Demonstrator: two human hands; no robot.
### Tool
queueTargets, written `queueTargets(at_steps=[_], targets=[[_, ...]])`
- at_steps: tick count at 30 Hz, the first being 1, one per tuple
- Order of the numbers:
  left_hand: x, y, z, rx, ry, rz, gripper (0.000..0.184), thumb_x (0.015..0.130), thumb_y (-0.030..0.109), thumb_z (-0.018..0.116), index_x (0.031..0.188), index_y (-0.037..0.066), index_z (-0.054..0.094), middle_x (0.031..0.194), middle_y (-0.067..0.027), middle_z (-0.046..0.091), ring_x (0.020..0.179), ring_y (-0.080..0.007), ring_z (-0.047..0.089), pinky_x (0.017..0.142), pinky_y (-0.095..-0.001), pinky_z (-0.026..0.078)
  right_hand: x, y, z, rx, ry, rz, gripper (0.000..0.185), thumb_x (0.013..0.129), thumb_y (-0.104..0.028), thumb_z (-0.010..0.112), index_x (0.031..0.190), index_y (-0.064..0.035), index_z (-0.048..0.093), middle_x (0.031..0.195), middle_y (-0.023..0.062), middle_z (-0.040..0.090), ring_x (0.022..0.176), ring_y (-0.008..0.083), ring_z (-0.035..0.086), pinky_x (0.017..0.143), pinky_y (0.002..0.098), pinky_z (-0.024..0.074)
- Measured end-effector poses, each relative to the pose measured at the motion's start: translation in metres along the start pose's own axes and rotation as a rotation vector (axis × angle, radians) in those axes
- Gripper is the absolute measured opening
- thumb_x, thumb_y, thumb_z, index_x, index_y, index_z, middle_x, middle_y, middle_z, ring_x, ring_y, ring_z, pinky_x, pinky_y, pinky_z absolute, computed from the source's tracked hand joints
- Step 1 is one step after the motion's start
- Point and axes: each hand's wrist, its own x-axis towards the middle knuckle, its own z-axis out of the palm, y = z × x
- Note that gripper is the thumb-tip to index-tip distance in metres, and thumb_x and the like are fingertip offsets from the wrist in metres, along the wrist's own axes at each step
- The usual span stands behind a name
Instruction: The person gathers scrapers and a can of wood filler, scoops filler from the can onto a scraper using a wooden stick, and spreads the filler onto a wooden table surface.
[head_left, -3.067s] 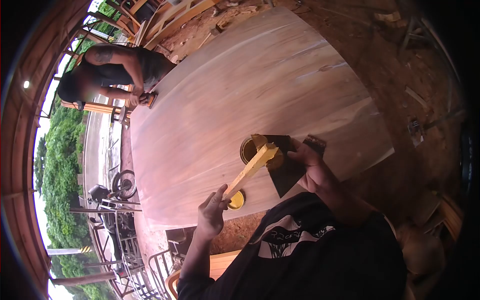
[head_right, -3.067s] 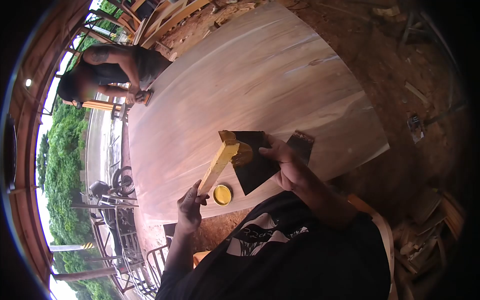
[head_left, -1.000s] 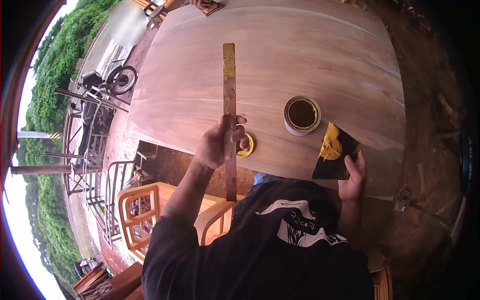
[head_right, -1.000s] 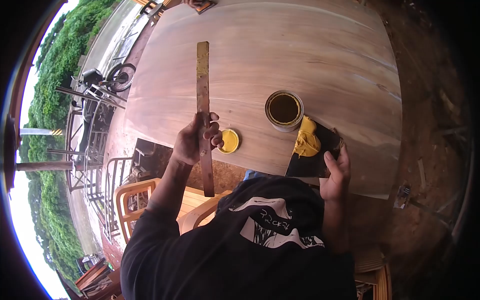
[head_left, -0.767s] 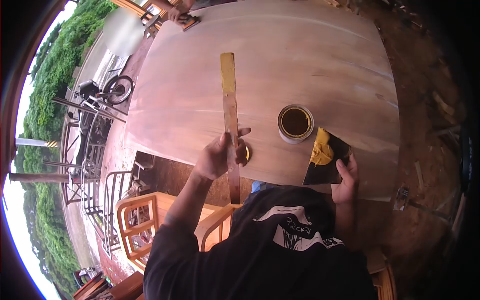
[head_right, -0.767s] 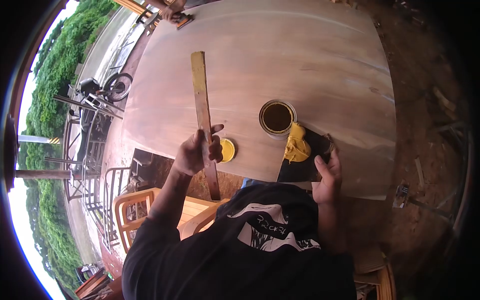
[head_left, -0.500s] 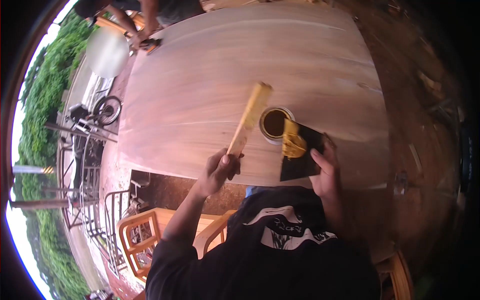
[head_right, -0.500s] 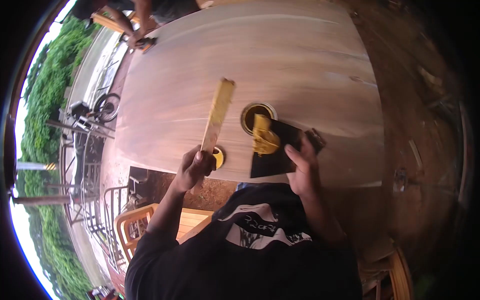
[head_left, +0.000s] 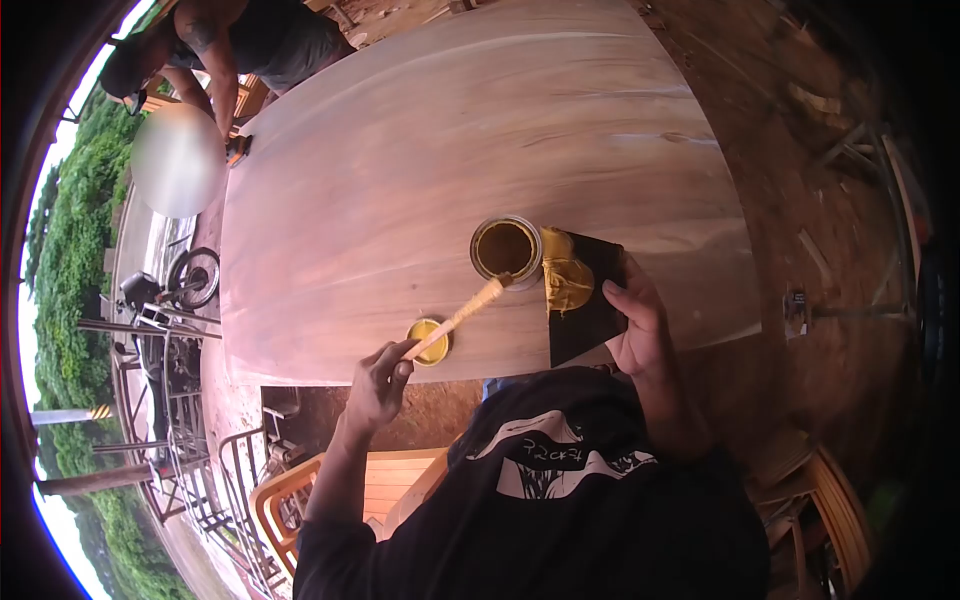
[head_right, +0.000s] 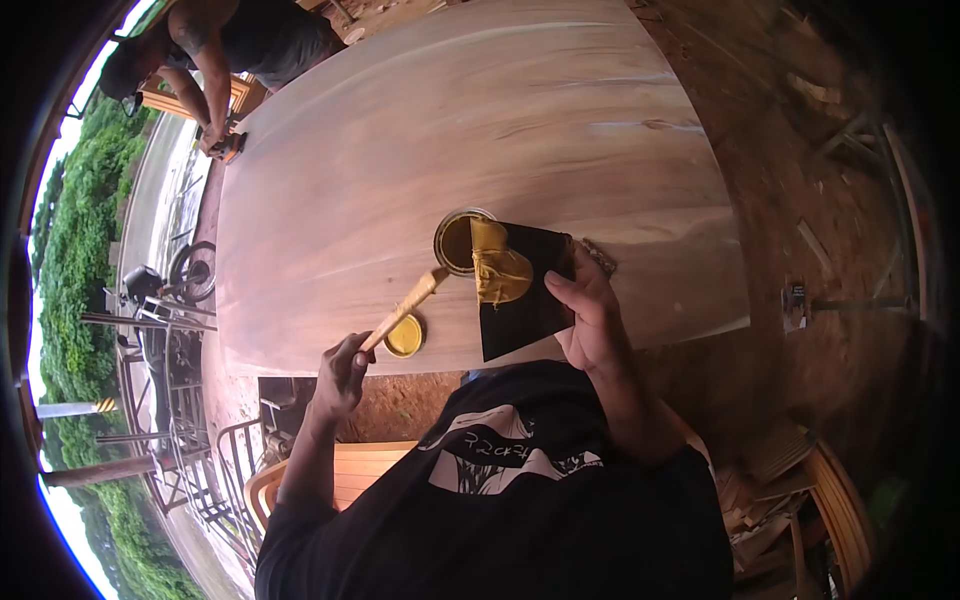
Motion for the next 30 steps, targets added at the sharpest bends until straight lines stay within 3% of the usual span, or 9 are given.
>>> queueTargets(at_steps=[3,6,9,12,15,18,27,30], targets=[[0.008,0.016,-0.006,0.111,0.062,0.084,0.046,0.096,0.034,0.050,0.118,-0.006,0.057,0.079,-0.0150,0.054,0.065,-0.0232,0.054,0.062,-0.0334,0.044,-0.001,0.001,-0.002,-0.076,0.000,-0.019,0.042,0.088,0.001,0.048,0.129,0.0040,0.043,0.121,0.0139,0.058,0.112,0.0199,0.057,0.098,0.0315,0.0434],[0.013,0.012,-0.005,0.105,0.103,0.114,0.046,0.094,0.031,0.055,0.121,-0.006,0.056,0.081,-0.0152,0.053,0.066,-0.0227,0.054,0.063,-0.0324,0.045,-0.001,0.007,-0.012,-0.079,0.008,0.016,0.043,0.087,0.001,0.049,0.130,0.0038,0.043,0.120,0.0138,0.058,0.113,0.0190,0.056,0.098,0.0305,0.0430],[0.013,0.014,-0.005,0.063,0.144,0.075,0.040,0.089,0.020,0.062,0.120,-0.006,0.056,0.082,-0.0155,0.054,0.068,-0.0223,0.056,0.063,-0.0318,0.046,-0.003,0.006,-0.005,-0.054,-0.001,0.001,0.045,0.086,0.001,0.049,0.130,0.0033,0.042,0.121,0.0138,0.057,0.114,0.0183,0.055,0.099,0.0302,0.0422],[0.015,0.016,-0.006,0.099,0.196,0.071,0.042,0.078,0.002,0.070,0.119,0.001,0.058,0.088,-0.0159,0.056,0.071,-0.0273,0.062,0.063,-0.0346,0.053,-0.003,0.007,-0.008,-0.058,0.015,-0.010,0.046,0.086,0.001,0.049,0.131,0.0031,0.042,0.123,0.0139,0.056,0.115,0.0181,0.054,0.099,0.0302,0.0417],[0.017,0.015,-0.005,0.254,0.225,0.117,0.040,0.075,-0.003,0.070,0.113,0.006,0.061,0.087,-0.0148,0.056,0.071,-0.0289,0.062,0.060,-0.0363,0.052,-0.004,0.008,-0.007,-0.042,0.031,0.004,0.046,0.086,0.001,0.049,0.132,0.0028,0.041,0.124,0.0138,0.055,0.115,0.0182,0.054,0.100,0.0302,0.0415],[0.019,0.017,-0.003,0.275,0.262,0.111,0.037,0.074,-0.012,0.065,0.108,0.003,0.062,0.087,-0.0130,0.058,0.069,-0.0268,0.060,0.059,-0.0353,0.050,-0.005,0.010,-0.008,-0.078,0.072,-0.001,0.047,0.086,0.000,0.050,0.132,0.0026,0.041,0.124,0.0135,0.056,0.115,0.0185,0.054,0.100,0.0305,0.0412],[0.025,0.028,-0.016,0.324,0.139,0.105,0.038,0.071,-0.011,0.068,0.105,0.006,0.063,0.089,-0.0133,0.062,0.073,-0.0300,0.063,0.060,-0.0365,0.050,-0.008,-0.001,0.001,-0.085,0.081,0.053,0.042,0.087,-0.001,0.051,0.129,0.0015,0.043,0.119,0.0116,0.058,0.111,0.0175,0.056,0.097,0.0305,0.0429],[0.030,0.030,-0.021,0.384,0.140,0.171,0.035,0.073,-0.005,0.070,0.104,0.009,0.064,0.086,-0.0099,0.063,0.069,-0.0281,0.064,0.055,-0.0369,0.050,-0.007,-0.003,0.003,-0.101,0.058,0.049,0.041,0.087,-0.001,0.051,0.128,0.0011,0.044,0.117,0.0111,0.058,0.110,0.0172,0.056,0.096,0.0305,0.0433]])
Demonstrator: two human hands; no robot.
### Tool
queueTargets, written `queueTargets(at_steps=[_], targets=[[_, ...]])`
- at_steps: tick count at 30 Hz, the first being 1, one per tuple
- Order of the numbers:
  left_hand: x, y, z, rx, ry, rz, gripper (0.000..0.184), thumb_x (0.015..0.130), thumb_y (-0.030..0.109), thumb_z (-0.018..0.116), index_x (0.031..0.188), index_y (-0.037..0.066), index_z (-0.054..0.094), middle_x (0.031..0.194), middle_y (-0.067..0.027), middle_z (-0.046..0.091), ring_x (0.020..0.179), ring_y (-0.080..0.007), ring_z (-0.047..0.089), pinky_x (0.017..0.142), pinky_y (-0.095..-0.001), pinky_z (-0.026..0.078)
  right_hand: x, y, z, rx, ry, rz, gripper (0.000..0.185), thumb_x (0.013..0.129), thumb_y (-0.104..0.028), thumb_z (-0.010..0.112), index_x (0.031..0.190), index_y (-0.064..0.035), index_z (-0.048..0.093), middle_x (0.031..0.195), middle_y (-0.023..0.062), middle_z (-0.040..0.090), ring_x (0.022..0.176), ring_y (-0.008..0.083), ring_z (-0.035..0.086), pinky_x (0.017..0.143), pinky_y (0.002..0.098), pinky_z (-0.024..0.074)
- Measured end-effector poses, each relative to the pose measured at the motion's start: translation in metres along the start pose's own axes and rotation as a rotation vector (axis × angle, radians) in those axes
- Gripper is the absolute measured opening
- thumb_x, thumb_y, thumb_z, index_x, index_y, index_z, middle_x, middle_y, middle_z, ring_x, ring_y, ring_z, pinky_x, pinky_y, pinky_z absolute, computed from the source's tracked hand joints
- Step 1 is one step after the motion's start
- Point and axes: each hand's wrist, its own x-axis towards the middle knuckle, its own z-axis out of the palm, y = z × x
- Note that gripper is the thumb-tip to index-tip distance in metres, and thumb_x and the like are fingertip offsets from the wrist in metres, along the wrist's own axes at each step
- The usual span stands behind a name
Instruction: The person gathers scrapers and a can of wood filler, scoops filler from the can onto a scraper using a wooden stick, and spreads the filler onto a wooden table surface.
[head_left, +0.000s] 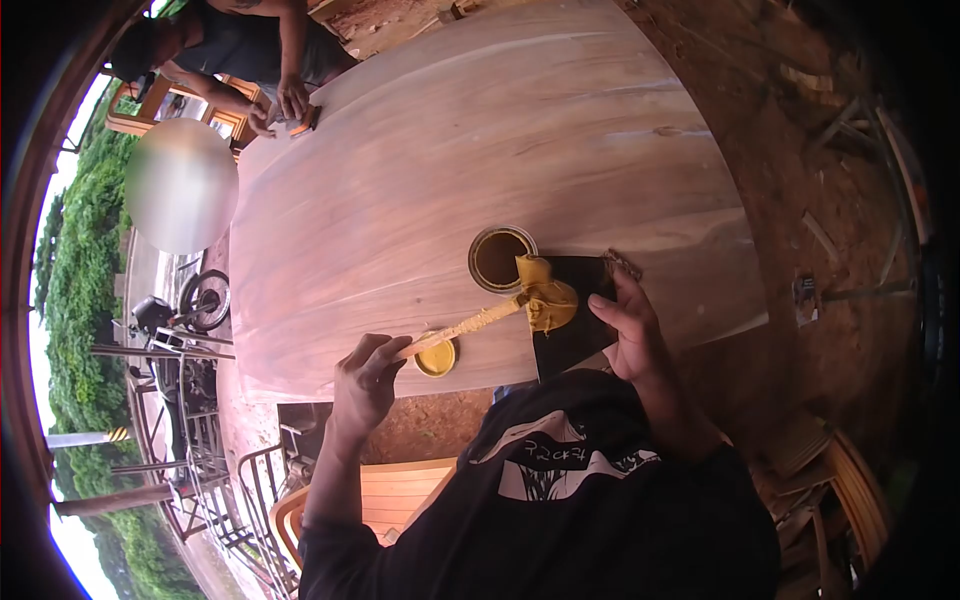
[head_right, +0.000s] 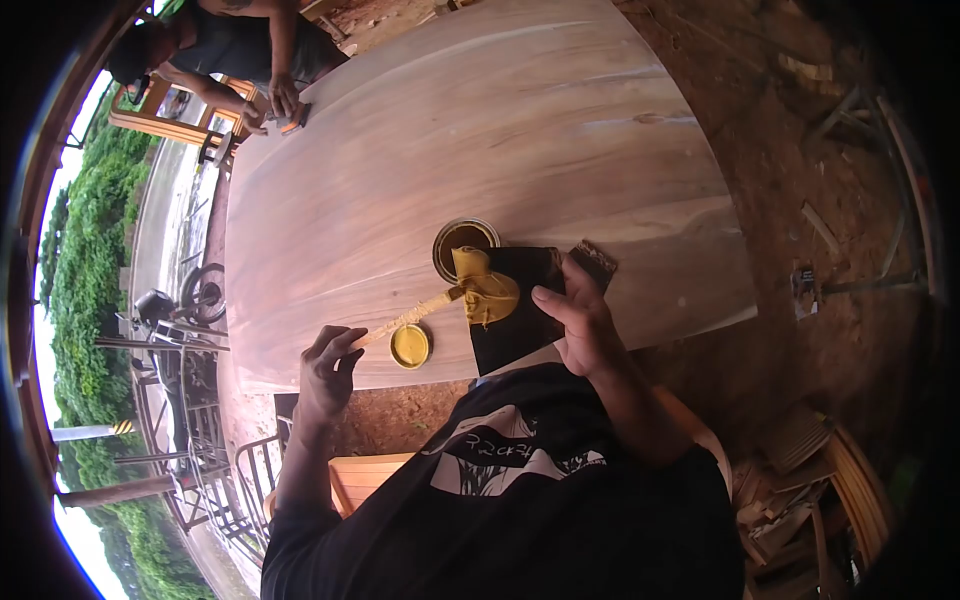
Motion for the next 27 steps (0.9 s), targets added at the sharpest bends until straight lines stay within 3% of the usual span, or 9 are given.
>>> queueTargets(at_steps=[6,9,10,12,19,24,27], targets=[[0.014,0.005,-0.020,0.098,-0.072,0.029,0.031,0.075,-0.001,0.069,0.104,0.010,0.065,0.086,-0.0084,0.063,0.068,-0.0264,0.064,0.054,-0.0360,0.051,0.001,0.004,-0.011,-0.029,-0.009,-0.001,0.045,0.089,-0.002,0.051,0.133,0.0021,0.039,0.123,0.0109,0.054,0.114,0.0162,0.052,0.099,0.0302,0.0411],[0.029,0.016,-0.045,0.237,-0.145,0.077,0.028,0.072,-0.006,0.068,0.098,0.005,0.067,0.082,-0.0107,0.064,0.067,-0.0270,0.063,0.057,-0.0349,0.050,0.001,0.007,-0.012,-0.272,0.030,-0.110,0.048,0.091,-0.003,0.049,0.136,0.0038,0.035,0.127,0.0114,0.051,0.118,0.0157,0.048,0.102,0.0297,0.0370],[0.034,0.019,-0.053,0.305,-0.166,0.118,0.023,0.075,-0.002,0.066,0.097,0.004,0.067,0.080,-0.0096,0.064,0.066,-0.0254,0.063,0.056,-0.0349,0.050,0.000,0.006,-0.012,-0.345,0.009,-0.125,0.048,0.091,-0.003,0.049,0.137,0.0041,0.034,0.128,0.0116,0.050,0.119,0.0158,0.047,0.102,0.0296,0.0357],[0.042,0.028,-0.068,0.418,-0.227,0.158,0.025,0.077,0.000,0.064,0.100,0.008,0.067,0.079,-0.0073,0.062,0.064,-0.0251,0.062,0.055,-0.0360,0.049,-0.001,0.004,-0.012,-0.489,-0.038,-0.153,0.049,0.092,-0.003,0.047,0.138,0.0046,0.033,0.130,0.0119,0.048,0.121,0.0158,0.045,0.104,0.0292,0.0332],[0.056,0.048,-0.079,0.721,-0.411,0.099,0.031,0.081,0.001,0.061,0.110,0.013,0.064,0.079,-0.0067,0.055,0.071,-0.0250,0.060,0.063,-0.0383,0.049,0.000,0.007,-0.012,-0.455,-0.113,-0.127,0.047,0.091,-0.002,0.047,0.136,0.0047,0.034,0.131,0.0125,0.047,0.119,0.0161,0.045,0.104,0.0297,0.0324],[0.048,0.029,-0.064,0.465,-0.276,0.045,0.039,0.080,0.003,0.064,0.118,0.009,0.062,0.080,-0.0094,0.058,0.072,-0.0270,0.058,0.063,-0.0399,0.048,-0.003,0.000,-0.014,-0.228,-0.060,-0.046,0.043,0.093,-0.004,0.045,0.134,0.0058,0.037,0.129,0.0132,0.048,0.118,0.0165,0.047,0.103,0.0300,0.0334],[0.041,0.025,-0.055,0.254,-0.155,-0.045,0.043,0.078,0.001,0.068,0.120,0.007,0.061,0.084,-0.0110,0.061,0.073,-0.0291,0.060,0.065,-0.0405,0.048,0.002,0.011,-0.030,-0.153,0.018,-0.132,0.042,0.092,-0.002,0.046,0.133,0.0019,0.040,0.123,0.0129,0.055,0.116,0.0192,0.053,0.101,0.0315,0.0405]])
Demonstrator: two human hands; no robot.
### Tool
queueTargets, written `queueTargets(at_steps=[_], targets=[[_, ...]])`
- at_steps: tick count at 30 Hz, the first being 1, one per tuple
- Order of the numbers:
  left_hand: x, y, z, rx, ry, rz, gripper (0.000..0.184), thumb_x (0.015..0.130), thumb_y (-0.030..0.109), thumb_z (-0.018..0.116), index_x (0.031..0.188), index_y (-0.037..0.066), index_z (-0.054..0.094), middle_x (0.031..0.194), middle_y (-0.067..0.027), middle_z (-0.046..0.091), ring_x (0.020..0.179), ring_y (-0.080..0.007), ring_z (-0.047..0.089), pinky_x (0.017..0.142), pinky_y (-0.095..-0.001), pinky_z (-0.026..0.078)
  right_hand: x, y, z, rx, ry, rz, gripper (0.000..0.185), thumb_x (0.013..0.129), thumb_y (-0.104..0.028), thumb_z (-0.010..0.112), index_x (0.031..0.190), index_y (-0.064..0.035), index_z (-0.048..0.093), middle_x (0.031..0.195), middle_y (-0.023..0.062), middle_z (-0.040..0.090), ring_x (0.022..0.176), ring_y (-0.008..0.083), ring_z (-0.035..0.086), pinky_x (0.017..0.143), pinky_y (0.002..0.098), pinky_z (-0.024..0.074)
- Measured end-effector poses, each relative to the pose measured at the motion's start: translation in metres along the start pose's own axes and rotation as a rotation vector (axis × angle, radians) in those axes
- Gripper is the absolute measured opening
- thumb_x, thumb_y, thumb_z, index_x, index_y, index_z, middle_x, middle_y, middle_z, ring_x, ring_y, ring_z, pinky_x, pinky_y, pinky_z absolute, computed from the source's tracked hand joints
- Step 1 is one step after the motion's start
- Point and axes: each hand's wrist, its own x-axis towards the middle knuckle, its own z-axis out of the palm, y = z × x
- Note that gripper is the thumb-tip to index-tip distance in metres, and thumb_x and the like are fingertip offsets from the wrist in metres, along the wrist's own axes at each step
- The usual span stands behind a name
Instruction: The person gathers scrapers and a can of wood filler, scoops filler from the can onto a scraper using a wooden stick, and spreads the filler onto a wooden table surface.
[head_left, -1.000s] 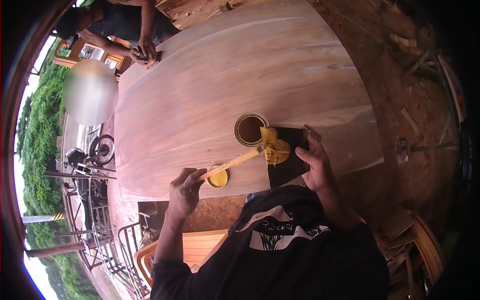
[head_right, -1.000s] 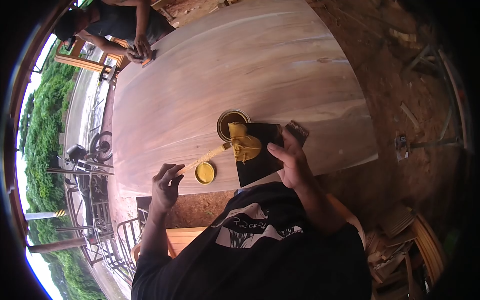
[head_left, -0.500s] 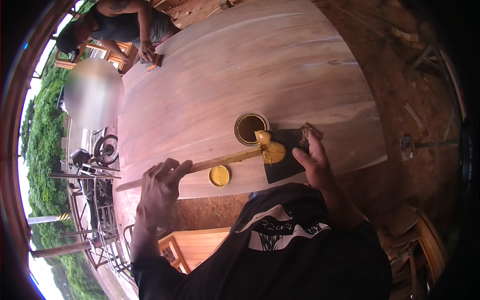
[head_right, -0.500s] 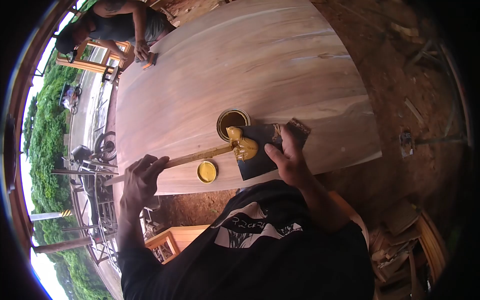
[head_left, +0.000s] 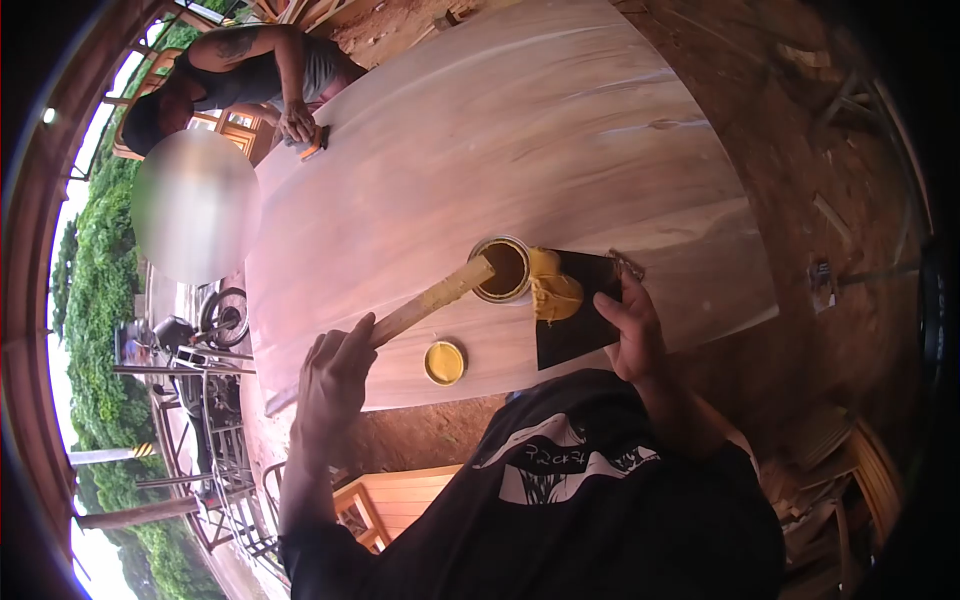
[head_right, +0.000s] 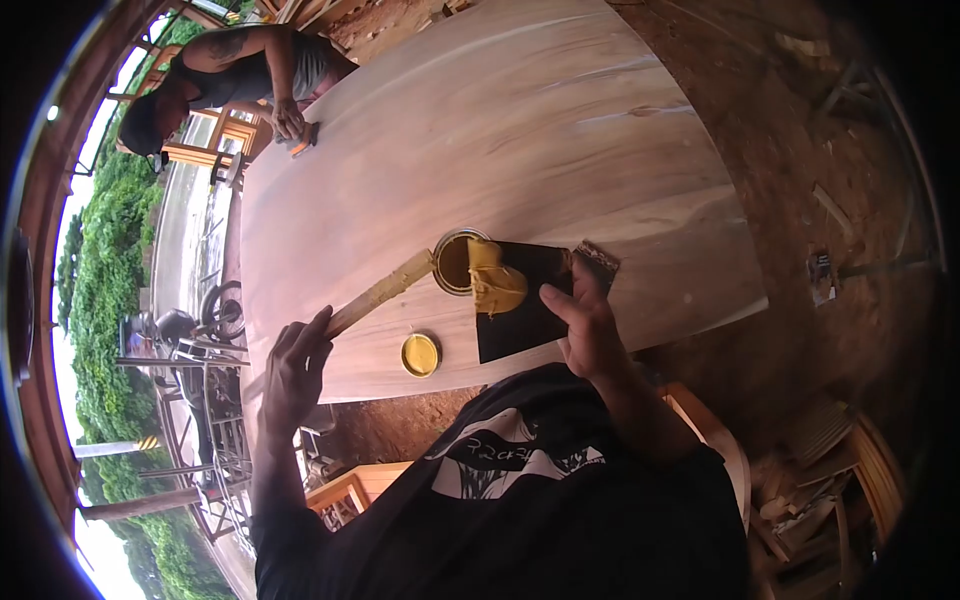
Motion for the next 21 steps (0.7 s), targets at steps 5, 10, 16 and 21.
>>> queueTargets(at_steps=[5,10,16,21], targets=[[-0.003,0.018,0.027,-0.247,0.162,-0.056,0.045,0.072,-0.006,0.073,0.114,0.004,0.062,0.085,-0.0124,0.064,0.075,-0.0261,0.067,0.063,-0.0342,0.054,0.002,0.003,0.003,0.374,-0.025,0.166,0.041,0.093,-0.003,0.045,0.132,0.0029,0.040,0.123,0.0141,0.056,0.113,0.0208,0.057,0.100,0.0325,0.0442],[-0.008,0.022,0.063,-0.270,0.349,-0.033,0.035,0.071,-0.007,0.073,0.099,0.005,0.056,0.085,-0.0127,0.065,0.071,-0.0258,0.067,0.060,-0.0340,0.054,0.002,0.007,0.017,0.464,-0.047,0.280,0.039,0.093,-0.003,0.046,0.131,0.0042,0.040,0.121,0.0156,0.057,0.110,0.0207,0.059,0.099,0.0336,0.0475],[-0.003,0.023,0.094,-0.070,0.551,0.115,0.033,0.069,-0.017,0.062,0.095,0.003,0.057,0.086,-0.0143,0.062,0.071,-0.0297,0.062,0.058,-0.0360,0.050,0.004,0.015,0.021,0.582,-0.092,0.325,0.042,0.093,-0.004,0.046,0.134,0.0048,0.036,0.124,0.0179,0.055,0.114,0.0227,0.058,0.102,0.0354,0.0457],[-0.017,0.002,0.120,0.006,0.617,0.121,0.031,0.071,-0.016,0.059,0.097,0.001,0.059,0.088,-0.0157,0.058,0.075,-0.0314,0.059,0.062,-0.0398,0.049,0.005,0.008,0.024,0.627,-0.122,0.310,0.046,0.092,-0.005,0.049,0.135,0.0047,0.037,0.128,0.0168,0.053,0.119,0.0238,0.054,0.105,0.0359,0.0422]])
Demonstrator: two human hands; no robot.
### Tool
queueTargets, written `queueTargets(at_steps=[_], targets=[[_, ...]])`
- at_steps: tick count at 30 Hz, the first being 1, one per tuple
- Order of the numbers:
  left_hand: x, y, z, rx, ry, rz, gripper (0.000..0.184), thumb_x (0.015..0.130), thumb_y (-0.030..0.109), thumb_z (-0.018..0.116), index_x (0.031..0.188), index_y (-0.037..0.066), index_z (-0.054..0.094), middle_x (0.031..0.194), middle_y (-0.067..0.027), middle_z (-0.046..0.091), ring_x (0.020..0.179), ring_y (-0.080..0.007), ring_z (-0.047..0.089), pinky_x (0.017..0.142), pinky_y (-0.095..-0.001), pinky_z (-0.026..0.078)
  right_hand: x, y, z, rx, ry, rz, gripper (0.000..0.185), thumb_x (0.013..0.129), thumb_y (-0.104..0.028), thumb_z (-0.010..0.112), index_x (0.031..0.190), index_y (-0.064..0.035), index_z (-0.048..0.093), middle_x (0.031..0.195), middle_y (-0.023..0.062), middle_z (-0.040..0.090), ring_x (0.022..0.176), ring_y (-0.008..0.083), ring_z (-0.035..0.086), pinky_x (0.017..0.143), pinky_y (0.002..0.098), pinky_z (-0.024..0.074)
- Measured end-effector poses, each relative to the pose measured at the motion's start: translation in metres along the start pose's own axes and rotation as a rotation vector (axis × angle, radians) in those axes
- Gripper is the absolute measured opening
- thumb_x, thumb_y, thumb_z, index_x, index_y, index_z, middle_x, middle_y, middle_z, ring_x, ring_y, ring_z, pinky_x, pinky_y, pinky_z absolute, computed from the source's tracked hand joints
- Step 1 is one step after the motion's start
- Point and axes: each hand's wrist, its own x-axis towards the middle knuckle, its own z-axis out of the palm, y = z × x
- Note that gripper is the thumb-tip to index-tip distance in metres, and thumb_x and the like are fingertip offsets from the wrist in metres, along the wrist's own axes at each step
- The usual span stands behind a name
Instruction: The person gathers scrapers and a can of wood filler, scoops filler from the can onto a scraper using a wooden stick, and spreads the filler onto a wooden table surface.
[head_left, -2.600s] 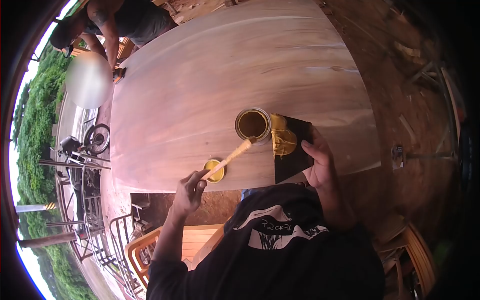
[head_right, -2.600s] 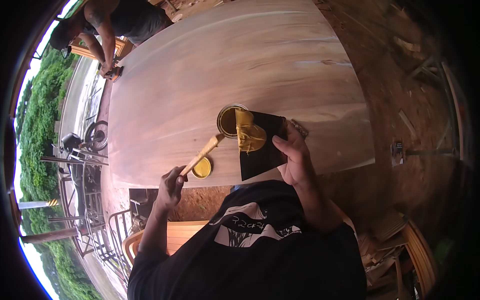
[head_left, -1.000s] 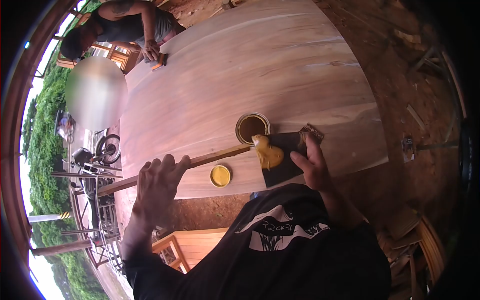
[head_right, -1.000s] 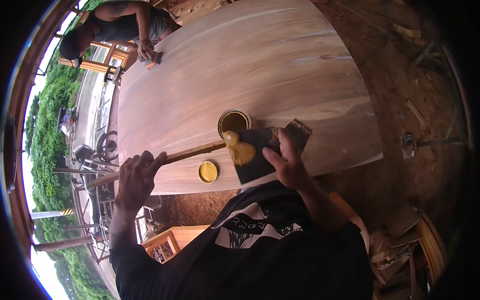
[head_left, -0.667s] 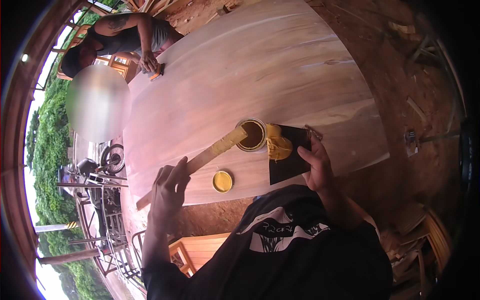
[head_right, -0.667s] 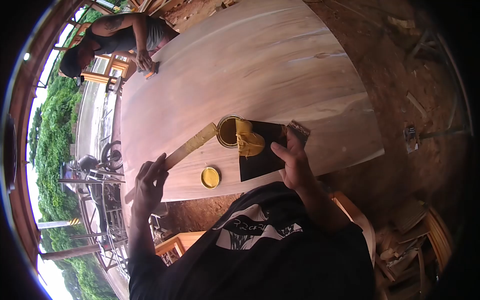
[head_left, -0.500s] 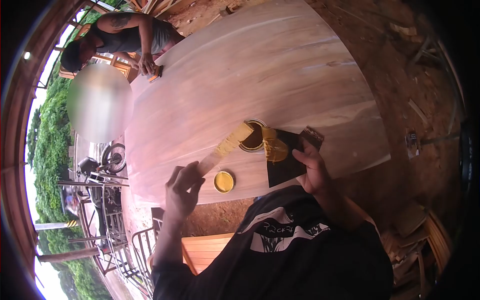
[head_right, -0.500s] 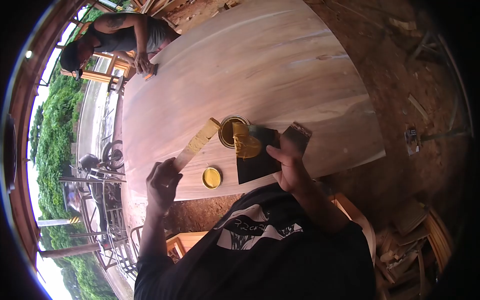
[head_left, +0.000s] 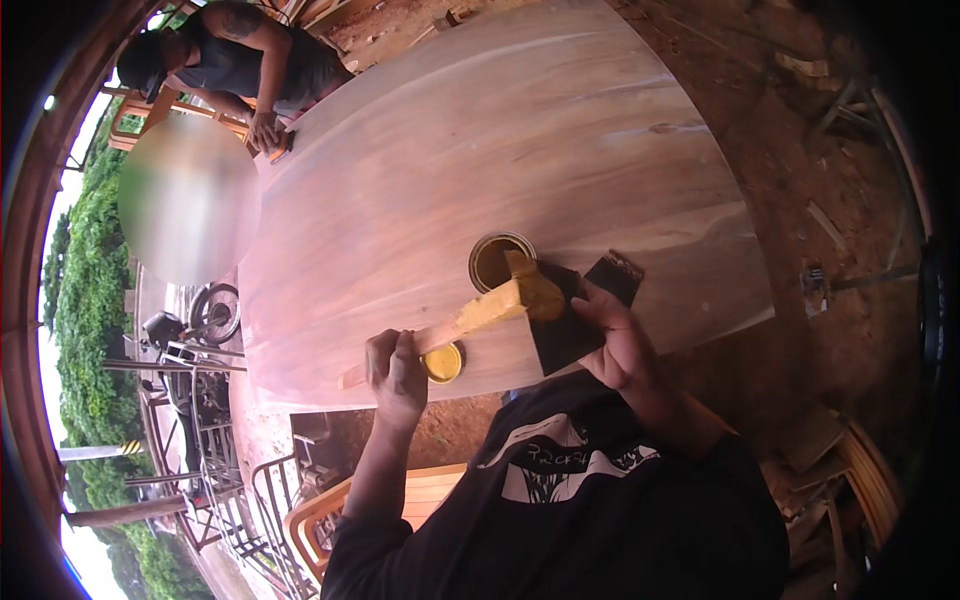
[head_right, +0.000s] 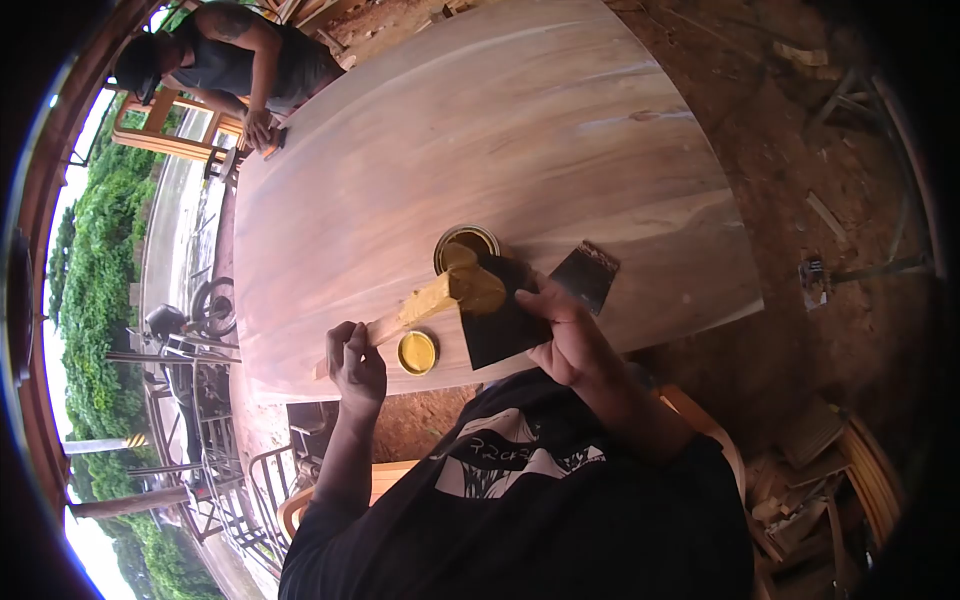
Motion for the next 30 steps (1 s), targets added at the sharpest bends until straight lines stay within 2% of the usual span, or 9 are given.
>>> queueTargets(at_steps=[3,6,10,14,21,25,26,27,30], targets=[[-0.026,-0.026,-0.002,0.048,-0.115,-0.031,0.022,0.075,-0.008,0.061,0.095,0.002,0.059,0.086,-0.0146,0.057,0.075,-0.0323,0.057,0.061,-0.0418,0.046,-0.003,-0.012,-0.008,-0.020,-0.065,-0.138,0.050,0.093,-0.006,0.049,0.139,0.0065,0.032,0.136,0.0185,0.048,0.125,0.0254,0.049,0.108,0.0379,0.0383],[-0.069,-0.055,0.010,-0.091,-0.355,-0.520,0.005,0.081,0.001,0.062,0.082,0.000,0.057,0.085,-0.0205,0.057,0.071,-0.0436,0.056,0.059,-0.0470,0.044,-0.013,-0.032,-0.006,-0.414,0.066,-0.365,0.043,0.092,-0.003,0.048,0.134,0.0029,0.039,0.128,0.0140,0.053,0.118,0.0206,0.052,0.103,0.0341,0.0391],[-0.112,-0.069,0.043,-0.172,-0.590,-0.952,0.028,0.082,0.017,0.071,0.074,-0.004,0.053,0.086,-0.0228,0.056,0.076,-0.0454,0.055,0.064,-0.0492,0.044,-0.025,-0.024,-0.009,-0.842,0.280,-0.502,0.041,0.092,-0.002,0.047,0.132,0.0009,0.040,0.121,0.0092,0.055,0.112,0.0145,0.051,0.099,0.0296,0.0381],[-0.115,-0.056,0.068,-0.058,-0.560,-0.893,0.057,0.065,0.037,0.085,0.074,-0.007,0.051,0.104,-0.0317,0.055,0.101,-0.0459,0.051,0.080,-0.0500,0.043,-0.030,-0.009,-0.020,-0.901,0.302,-0.470,0.040,0.093,-0.006,0.048,0.131,0.0003,0.039,0.117,0.0077,0.054,0.103,0.0106,0.049,0.094,0.0263,0.0377],[-0.119,-0.039,0.101,-0.046,-0.616,-0.718,0.061,0.061,0.030,0.087,0.093,-0.011,0.057,0.118,-0.0325,0.050,0.112,-0.0447,0.048,0.094,-0.0496,0.042,-0.026,-0.003,-0.030,-0.867,0.300,-0.434,0.041,0.093,-0.006,0.049,0.132,0.0012,0.038,0.119,0.0083,0.054,0.107,0.0124,0.050,0.096,0.0268,0.0367],[-0.095,-0.048,0.092,-0.066,-0.699,-0.942,0.047,0.064,0.026,0.083,0.089,-0.007,0.060,0.093,-0.0230,0.064,0.089,-0.0381,0.061,0.081,-0.0456,0.049,-0.036,-0.008,-0.035,-0.829,0.361,-0.409,0.041,0.093,-0.006,0.050,0.132,0.0020,0.038,0.122,0.0094,0.053,0.111,0.0136,0.050,0.098,0.0273,0.0361],[-0.084,-0.052,0.086,-0.139,-0.696,-1.056,0.043,0.067,0.026,0.081,0.088,-0.006,0.062,0.077,-0.0141,0.066,0.075,-0.0273,0.064,0.072,-0.0373,0.052,-0.038,-0.010,-0.038,-0.813,0.381,-0.407,0.042,0.093,-0.006,0.050,0.132,0.0022,0.038,0.123,0.0097,0.053,0.112,0.0138,0.049,0.099,0.0275,0.0361],[-0.085,-0.066,0.088,-0.665,-0.587,-1.210,0.040,0.071,0.026,0.080,0.089,-0.005,0.063,0.073,-0.0070,0.064,0.074,-0.0167,0.062,0.072,-0.0308,0.050,-0.042,-0.012,-0.043,-0.796,0.402,-0.405,0.042,0.093,-0.006,0.050,0.132,0.0025,0.038,0.123,0.0100,0.053,0.112,0.0139,0.049,0.099,0.0276,0.0362],[-0.010,-0.041,0.052,-1.119,-0.280,-1.137,0.046,0.074,0.019,0.078,0.105,-0.009,0.058,0.090,-0.0076,0.063,0.088,-0.0144,0.060,0.080,-0.0299,0.048,-0.049,-0.011,-0.064,-0.759,0.449,-0.462,0.042,0.092,-0.008,0.050,0.131,-0.0004,0.038,0.121,0.0110,0.053,0.107,0.0172,0.055,0.090,0.0317,0.0467]])
